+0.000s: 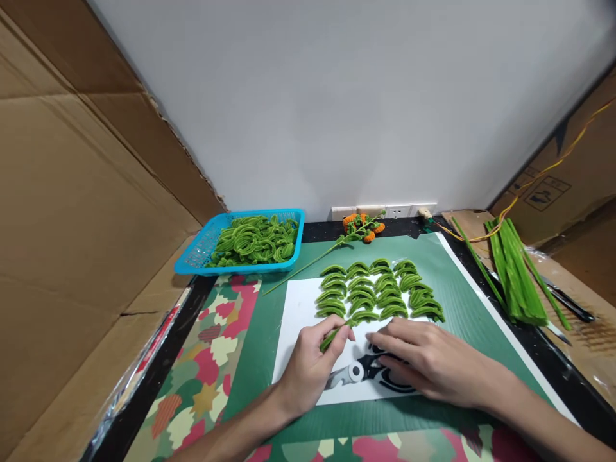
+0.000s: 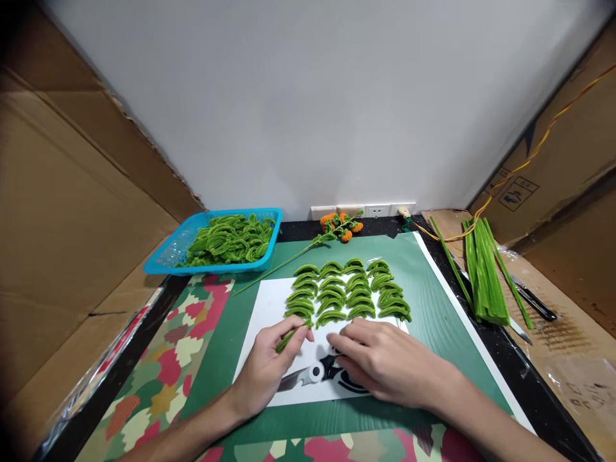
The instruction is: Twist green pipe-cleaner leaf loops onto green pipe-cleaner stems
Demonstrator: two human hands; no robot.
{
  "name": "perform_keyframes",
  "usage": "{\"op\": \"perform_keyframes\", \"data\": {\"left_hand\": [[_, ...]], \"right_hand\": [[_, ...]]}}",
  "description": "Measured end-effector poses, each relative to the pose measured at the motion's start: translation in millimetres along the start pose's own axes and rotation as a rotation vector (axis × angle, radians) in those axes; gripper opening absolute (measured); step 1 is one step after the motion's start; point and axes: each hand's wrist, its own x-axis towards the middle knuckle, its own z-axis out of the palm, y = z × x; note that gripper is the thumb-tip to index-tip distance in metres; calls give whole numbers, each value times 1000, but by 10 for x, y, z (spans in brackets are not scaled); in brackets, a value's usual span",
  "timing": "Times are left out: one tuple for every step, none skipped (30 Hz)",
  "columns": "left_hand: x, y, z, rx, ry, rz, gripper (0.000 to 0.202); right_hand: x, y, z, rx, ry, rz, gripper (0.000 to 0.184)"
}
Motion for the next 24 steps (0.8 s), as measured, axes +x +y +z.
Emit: {"op": "perform_keyframes", "data": {"left_hand": [[-6,2,-3,26,-33,17,37],[-12,-2,-6,44,-77,27,36],[-20,-13,-9,59,-127,34,36],[-29,-28,-11,74,-172,40,36],[-39,-44,-11,91,-205,50,37],[-52,-59,-9,112,-222,68,37],[-65,-72,-4,134,-226,91,37],[-79,-80,2,154,-221,115,37],[-93,-84,11,166,-216,134,36],[-107,-84,22,171,-214,145,35],[-121,-82,33,169,-215,149,35],[-134,-77,45,162,-218,144,34],[-145,-73,55,154,-221,135,34],[-154,-68,64,147,-227,122,35],[-160,-64,70,138,-233,108,35],[-163,-61,74,126,-238,92,35],[-163,-56,74,109,-242,74,36],[-160,-51,72,87,-244,56,36],[-155,-45,67,63,-245,39,37],[-148,-38,61,40,-244,23,37],[-142,-31,55,21,-239,13,38],[-135,-26,48,5,-231,8,39],[-130,-24,42,-16,-222,3,40],[-127,-26,37,-44,-216,-3,42]], "right_hand": [[11,-19,40,1,88,16,27],[26,-39,79,18,176,35,28],[44,-60,115,45,245,49,27],[65,-81,144,70,282,57,24],[87,-100,168,89,297,57,20],[108,-116,186,101,295,51,16],[126,-130,199,111,289,43,15],[141,-140,208,119,286,35,16],[151,-148,213,128,287,28,19],[157,-154,213,139,291,24,22],[160,-160,210,153,294,16,23],[163,-166,201,169,300,1,23],[164,-170,186,188,312,-18,23],[165,-170,164,200,329,-37,23],[165,-161,134,189,362,-50,22],[160,-139,97,154,413,-58,21],[149,-96,52,98,473,-56,21],[127,-29,0,-15,571,-46,21],[92,66,-58,-79,657,-60,19],[44,188,-120,-127,705,-49,18],[-19,334,-182,-208,763,-14,18],[-93,496,-242,-374,801,114,16],[-174,664,-297,-474,799,267,16],[-258,826,-343,-521,735,401,22]]}}
